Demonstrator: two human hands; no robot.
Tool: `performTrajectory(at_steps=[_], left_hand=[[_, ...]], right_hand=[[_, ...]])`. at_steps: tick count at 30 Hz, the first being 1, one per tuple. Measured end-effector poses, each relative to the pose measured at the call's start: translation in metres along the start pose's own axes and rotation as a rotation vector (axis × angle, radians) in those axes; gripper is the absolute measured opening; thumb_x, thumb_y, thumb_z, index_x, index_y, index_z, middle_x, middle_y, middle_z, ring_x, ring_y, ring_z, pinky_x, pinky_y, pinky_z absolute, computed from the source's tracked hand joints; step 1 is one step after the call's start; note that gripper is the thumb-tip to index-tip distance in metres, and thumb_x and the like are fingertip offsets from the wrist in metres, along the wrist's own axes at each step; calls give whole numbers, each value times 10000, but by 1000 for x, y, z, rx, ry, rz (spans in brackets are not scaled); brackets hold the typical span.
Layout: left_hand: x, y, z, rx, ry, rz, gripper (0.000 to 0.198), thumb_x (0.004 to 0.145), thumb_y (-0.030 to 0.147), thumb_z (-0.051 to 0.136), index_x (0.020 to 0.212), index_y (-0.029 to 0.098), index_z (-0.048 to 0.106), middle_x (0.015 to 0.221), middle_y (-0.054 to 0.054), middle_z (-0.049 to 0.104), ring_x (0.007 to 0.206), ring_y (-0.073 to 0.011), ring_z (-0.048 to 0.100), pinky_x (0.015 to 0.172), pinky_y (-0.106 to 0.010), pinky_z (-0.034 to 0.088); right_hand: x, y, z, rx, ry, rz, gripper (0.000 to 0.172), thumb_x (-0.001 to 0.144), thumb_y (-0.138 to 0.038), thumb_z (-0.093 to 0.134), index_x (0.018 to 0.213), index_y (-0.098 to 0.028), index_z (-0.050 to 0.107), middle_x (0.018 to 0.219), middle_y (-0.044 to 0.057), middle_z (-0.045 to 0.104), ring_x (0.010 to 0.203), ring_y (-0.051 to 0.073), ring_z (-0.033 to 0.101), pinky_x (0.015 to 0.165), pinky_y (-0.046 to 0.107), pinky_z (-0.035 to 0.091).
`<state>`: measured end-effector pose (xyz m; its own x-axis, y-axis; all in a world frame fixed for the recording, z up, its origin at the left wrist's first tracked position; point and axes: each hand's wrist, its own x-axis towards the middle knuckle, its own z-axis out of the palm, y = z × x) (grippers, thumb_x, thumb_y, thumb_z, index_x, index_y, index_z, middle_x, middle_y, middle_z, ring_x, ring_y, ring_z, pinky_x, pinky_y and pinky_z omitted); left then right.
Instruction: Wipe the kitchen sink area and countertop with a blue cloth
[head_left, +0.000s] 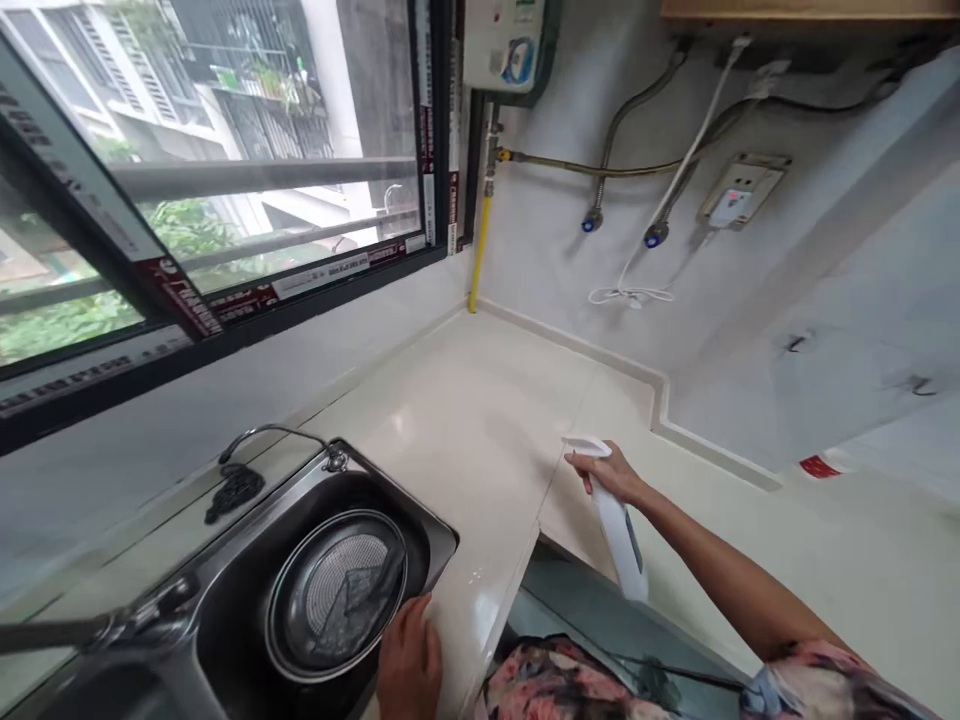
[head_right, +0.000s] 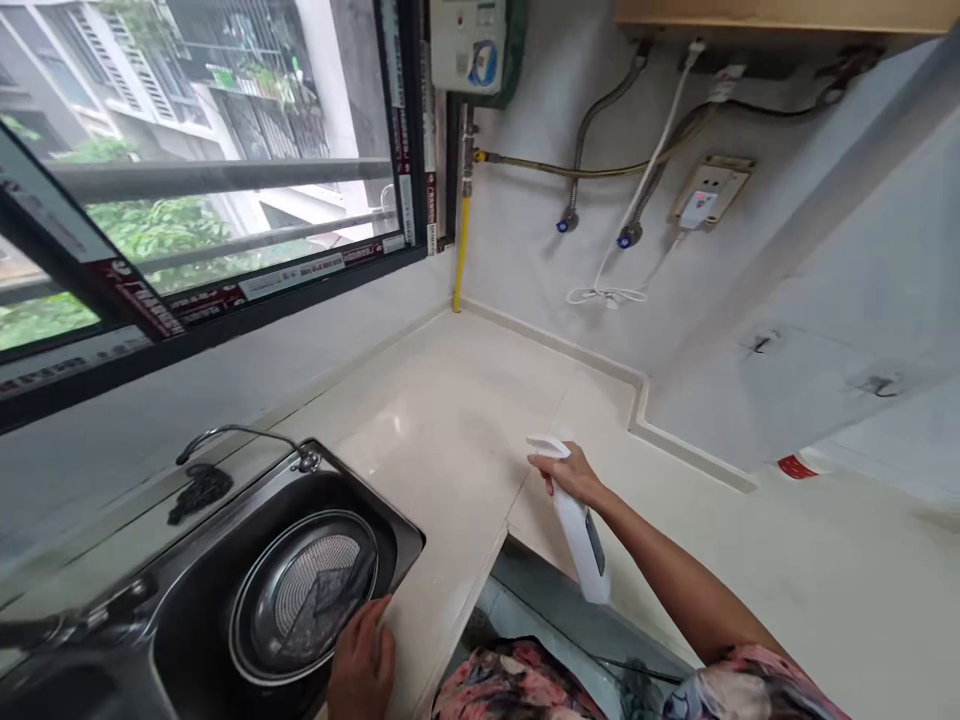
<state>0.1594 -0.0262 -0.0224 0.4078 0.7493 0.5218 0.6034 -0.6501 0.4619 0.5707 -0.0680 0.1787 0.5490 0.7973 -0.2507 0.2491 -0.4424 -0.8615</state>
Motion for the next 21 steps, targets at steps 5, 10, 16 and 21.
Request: performTrajectory(at_steps=[5, 10, 16, 21], left_hand=[[14, -2, 38, 76, -156, -32, 514, 1014, 441, 410, 1317, 87, 627, 1238, -165, 697, 1130, -282, 676, 921, -436, 608], [19, -4, 54, 153, -153, -45, 522, 1020, 461, 365, 1250, 126, 693, 1197, -174, 699, 1093, -296, 686, 907, -462, 612], [21, -4, 50, 171, -174, -74, 506, 1014, 468, 384, 1199, 148, 729, 1178, -172, 693, 1061, -298, 689, 893, -476, 618], [14, -10, 55, 167, -204, -131, 520, 1016, 450, 356, 1204, 145, 733, 1203, -171, 690, 1102, -300, 675, 923, -483, 603]], right_hand=[[36, -12, -34, 131, 188, -20, 381, 687, -542, 723, 717, -166, 672, 609, 38, 694, 407, 130, 543, 442, 265, 410], [64, -25, -51, 167, 229, -71, 363, 660, -503, 745, 757, -161, 671, 785, 60, 752, 406, 121, 560, 442, 271, 429], [96, -59, -32, 71, 126, -145, 350, 747, -466, 709, 574, -179, 608, 419, 0, 560, 387, 128, 534, 475, 251, 443], [127, -78, -7, 209, 54, -133, 296, 713, -432, 746, 624, -162, 661, 438, 6, 588, 378, 138, 543, 438, 247, 446]])
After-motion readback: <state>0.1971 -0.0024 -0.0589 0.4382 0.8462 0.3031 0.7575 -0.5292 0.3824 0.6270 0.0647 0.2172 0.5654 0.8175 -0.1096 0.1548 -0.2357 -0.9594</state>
